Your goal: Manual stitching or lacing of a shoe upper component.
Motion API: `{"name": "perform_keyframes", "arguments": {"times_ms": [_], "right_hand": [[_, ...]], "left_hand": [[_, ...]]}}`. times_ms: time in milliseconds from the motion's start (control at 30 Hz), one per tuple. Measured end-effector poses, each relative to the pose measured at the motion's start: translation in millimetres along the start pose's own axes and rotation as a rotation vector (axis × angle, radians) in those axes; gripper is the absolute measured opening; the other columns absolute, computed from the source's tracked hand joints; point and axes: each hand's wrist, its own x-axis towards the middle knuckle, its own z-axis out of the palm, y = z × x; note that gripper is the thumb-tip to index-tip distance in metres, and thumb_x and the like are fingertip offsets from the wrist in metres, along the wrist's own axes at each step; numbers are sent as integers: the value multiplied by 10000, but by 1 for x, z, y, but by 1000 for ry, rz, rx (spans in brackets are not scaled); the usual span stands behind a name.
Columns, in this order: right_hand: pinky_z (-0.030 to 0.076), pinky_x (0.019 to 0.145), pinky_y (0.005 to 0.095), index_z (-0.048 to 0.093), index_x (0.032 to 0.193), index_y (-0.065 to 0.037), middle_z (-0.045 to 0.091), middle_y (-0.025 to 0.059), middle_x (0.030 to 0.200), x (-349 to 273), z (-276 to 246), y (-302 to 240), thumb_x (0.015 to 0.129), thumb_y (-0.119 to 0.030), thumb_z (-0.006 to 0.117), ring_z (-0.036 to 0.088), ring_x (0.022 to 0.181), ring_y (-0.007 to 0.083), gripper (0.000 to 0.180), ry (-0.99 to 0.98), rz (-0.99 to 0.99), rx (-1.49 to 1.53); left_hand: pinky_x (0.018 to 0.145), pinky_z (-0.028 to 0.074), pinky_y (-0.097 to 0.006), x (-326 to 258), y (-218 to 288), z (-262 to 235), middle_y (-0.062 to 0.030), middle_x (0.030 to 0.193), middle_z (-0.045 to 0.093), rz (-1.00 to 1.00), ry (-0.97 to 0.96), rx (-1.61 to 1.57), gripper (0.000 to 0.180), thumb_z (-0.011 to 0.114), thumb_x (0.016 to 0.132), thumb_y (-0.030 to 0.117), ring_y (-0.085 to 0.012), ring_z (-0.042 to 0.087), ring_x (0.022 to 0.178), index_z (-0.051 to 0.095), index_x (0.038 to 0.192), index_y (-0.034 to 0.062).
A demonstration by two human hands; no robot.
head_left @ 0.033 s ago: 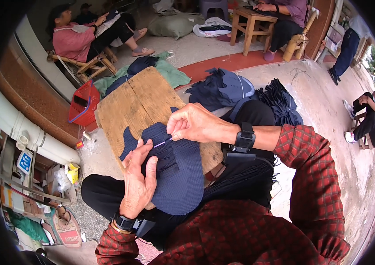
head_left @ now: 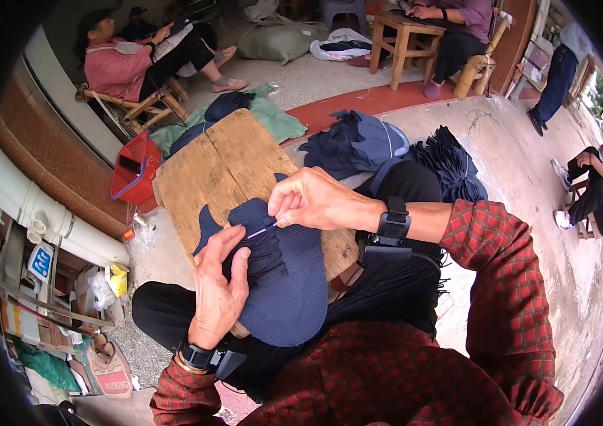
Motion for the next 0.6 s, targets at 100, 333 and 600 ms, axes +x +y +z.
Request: {"name": "perform_keyframes", "arguments": {"times_ms": [100,333,600], "right_hand": [[583,776,305,736,1022,29,763,104,901,-2,-2,0,857,-35,761,729,855,149,178,2,-23,16],[578,772,315,733,990,33,756,115,922,-5,-2,-4,865,-4,685,717,843,163,138,9,-44,-42],[578,769,288,712,964,21,747,77,909,1,7,-2,890,7,710,708,858,119,75,46,12,51]], "left_hand": [[1064,440,-418,26,0,-12,-152,990,729,-95,-32,-32,269,732,875,-13,-306,707,1060,663,1132,25],[934,470,-429,57,-7,-16,-164,825,642,194,-269,192,172,785,786,-11,-366,647,841,652,895,-5],[887,482,-472,70,-1,-19,-186,939,618,240,-473,365,96,687,887,52,-387,636,924,610,897,-5]]}}
